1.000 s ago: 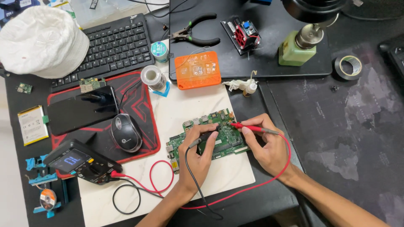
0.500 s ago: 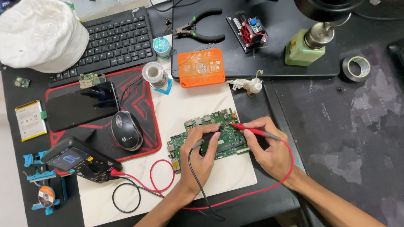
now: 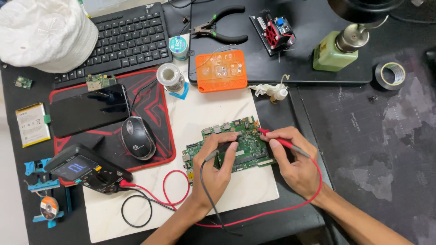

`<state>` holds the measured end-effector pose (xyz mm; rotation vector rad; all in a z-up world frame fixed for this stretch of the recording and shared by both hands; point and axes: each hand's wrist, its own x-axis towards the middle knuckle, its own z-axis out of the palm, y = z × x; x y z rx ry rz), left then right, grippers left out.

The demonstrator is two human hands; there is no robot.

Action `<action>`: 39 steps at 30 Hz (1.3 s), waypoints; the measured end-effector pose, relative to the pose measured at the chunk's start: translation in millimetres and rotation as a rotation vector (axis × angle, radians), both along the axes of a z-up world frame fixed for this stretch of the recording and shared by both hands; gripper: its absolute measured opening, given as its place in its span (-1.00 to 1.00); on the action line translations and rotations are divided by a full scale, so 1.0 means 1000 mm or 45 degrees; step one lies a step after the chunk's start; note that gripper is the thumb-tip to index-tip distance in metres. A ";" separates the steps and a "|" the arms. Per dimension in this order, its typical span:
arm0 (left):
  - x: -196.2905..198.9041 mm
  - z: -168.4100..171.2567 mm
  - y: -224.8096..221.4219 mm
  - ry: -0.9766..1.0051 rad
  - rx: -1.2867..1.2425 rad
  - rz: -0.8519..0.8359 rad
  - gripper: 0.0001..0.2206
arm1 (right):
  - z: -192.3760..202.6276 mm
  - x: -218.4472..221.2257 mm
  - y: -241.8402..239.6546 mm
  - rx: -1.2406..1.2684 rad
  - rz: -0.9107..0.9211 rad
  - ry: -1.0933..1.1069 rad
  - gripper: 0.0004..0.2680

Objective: Repair a laptop motherboard by testing components with a multimeter, applying flux, and using a heat gun to reflow or replace a small component.

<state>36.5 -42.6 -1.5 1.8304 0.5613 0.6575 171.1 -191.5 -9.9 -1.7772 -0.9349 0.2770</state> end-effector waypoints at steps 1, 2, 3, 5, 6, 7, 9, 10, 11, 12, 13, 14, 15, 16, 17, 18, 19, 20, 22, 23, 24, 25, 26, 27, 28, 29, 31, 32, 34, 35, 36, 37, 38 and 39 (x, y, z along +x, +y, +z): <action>-0.003 0.007 0.004 0.000 -0.002 0.003 -0.87 | -0.005 0.002 -0.005 -0.002 0.003 0.000 -0.92; -0.006 0.013 0.009 -0.047 0.006 0.001 -0.88 | -0.010 0.003 -0.010 -0.151 -0.074 -0.038 -0.90; -0.009 0.020 0.014 -0.094 0.014 -0.002 -0.89 | -0.015 0.004 -0.015 -0.299 -0.152 -0.077 -0.88; -0.020 0.021 0.027 -0.048 0.283 -0.016 -0.86 | 0.004 0.003 -0.008 -0.218 -0.059 -0.183 -0.88; -0.026 0.022 0.033 0.002 0.549 -0.028 -0.83 | 0.014 0.002 -0.004 -0.137 0.039 -0.287 -0.84; -0.033 0.018 0.036 0.006 0.546 -0.027 -0.83 | 0.014 0.001 -0.004 -0.140 0.041 -0.283 -0.84; -0.045 0.011 0.042 0.136 0.635 -0.085 -0.79 | 0.013 0.000 -0.005 -0.196 0.110 -0.365 -0.80; -0.047 0.015 0.041 0.138 0.633 -0.086 -0.79 | 0.012 0.000 -0.005 -0.197 0.111 -0.363 -0.80; -0.049 0.021 0.041 0.217 0.644 -0.174 -0.67 | 0.010 0.000 -0.006 -0.208 0.123 -0.379 -0.80; -0.051 0.026 0.041 0.292 0.656 -0.263 -0.54 | 0.009 0.000 -0.006 -0.217 0.134 -0.398 -0.79; -0.055 0.023 0.037 0.291 0.657 -0.264 -0.54 | 0.008 0.000 -0.006 -0.216 0.133 -0.400 -0.79; -0.059 0.021 0.033 0.293 0.775 -0.313 -0.53 | 0.007 0.001 -0.006 -0.242 0.134 -0.358 -0.80; -0.063 0.019 0.029 0.294 0.892 -0.363 -0.52 | 0.006 0.001 -0.007 -0.267 0.135 -0.316 -0.80; -0.064 0.019 0.025 0.292 0.892 -0.362 -0.52 | 0.007 0.001 -0.007 -0.268 0.135 -0.318 -0.80; -0.065 0.018 0.022 0.375 0.891 -0.410 -0.51 | 0.007 0.001 -0.006 -0.278 0.130 -0.213 -0.82; -0.067 0.018 0.018 0.459 0.887 -0.459 -0.46 | 0.007 0.001 -0.007 -0.289 0.125 -0.105 -0.83; -0.063 0.027 0.020 0.458 0.885 -0.459 -0.46 | 0.008 0.000 -0.007 -0.292 0.126 -0.105 -0.83; -0.059 0.035 0.022 0.702 0.824 -0.443 -0.30 | 0.008 0.000 -0.007 -0.316 0.099 -0.033 -0.83; -0.056 0.040 0.025 0.942 0.766 -0.421 -0.13 | 0.008 0.000 -0.006 -0.336 0.068 0.036 -0.84; -0.059 0.036 0.026 1.120 0.745 -0.415 -0.07 | 0.008 0.000 -0.006 -0.313 0.081 0.051 -0.85; -0.060 0.032 0.026 1.298 0.718 -0.408 0.00 | 0.008 0.001 -0.007 -0.293 0.092 0.068 -0.85; -0.063 0.030 0.024 1.296 0.723 -0.414 0.00 | 0.007 0.001 -0.007 -0.292 0.084 0.068 -0.85; -0.066 0.029 0.022 1.192 0.699 -0.371 -0.07 | 0.007 0.001 -0.007 -0.290 0.078 0.096 -0.85; -0.069 0.027 0.020 1.089 0.673 -0.328 -0.13 | 0.006 0.000 -0.008 -0.288 0.071 0.124 -0.85; -0.069 0.028 0.020 1.090 0.677 -0.322 -0.13 | 0.006 0.000 -0.008 -0.283 0.075 0.122 -0.85; -0.069 0.030 0.020 1.054 0.646 -0.310 -0.14 | 0.006 0.000 -0.009 -0.302 0.058 0.107 -0.86; -0.067 0.028 0.020 1.014 0.624 -0.302 -0.15 | 0.004 0.000 -0.009 -0.316 0.035 0.089 -0.87; -0.067 0.025 0.018 0.927 0.578 -0.273 -0.19 | 0.002 0.000 -0.011 -0.272 0.048 0.089 -0.87; -0.065 0.022 0.015 0.835 0.536 -0.246 -0.23 | -0.001 0.001 -0.013 -0.226 0.056 0.083 -0.87; -0.063 0.021 0.014 0.801 0.458 -0.190 -0.25 | -0.003 0.002 -0.014 -0.217 0.043 0.227 -0.86; -0.062 0.021 0.011 0.773 0.375 -0.139 -0.26 | -0.005 0.002 -0.017 -0.214 0.031 0.379 -0.85; -0.061 0.025 0.013 0.773 0.373 -0.145 -0.26 | -0.005 0.003 -0.019 -0.216 0.026 0.380 -0.85; -0.060 0.029 0.016 0.745 0.454 -0.090 -0.21 | -0.005 0.003 -0.020 -0.080 0.063 0.529 -0.85; -0.059 0.034 0.020 0.714 0.533 -0.035 -0.15 | -0.005 0.003 -0.021 0.057 0.101 0.676 -0.86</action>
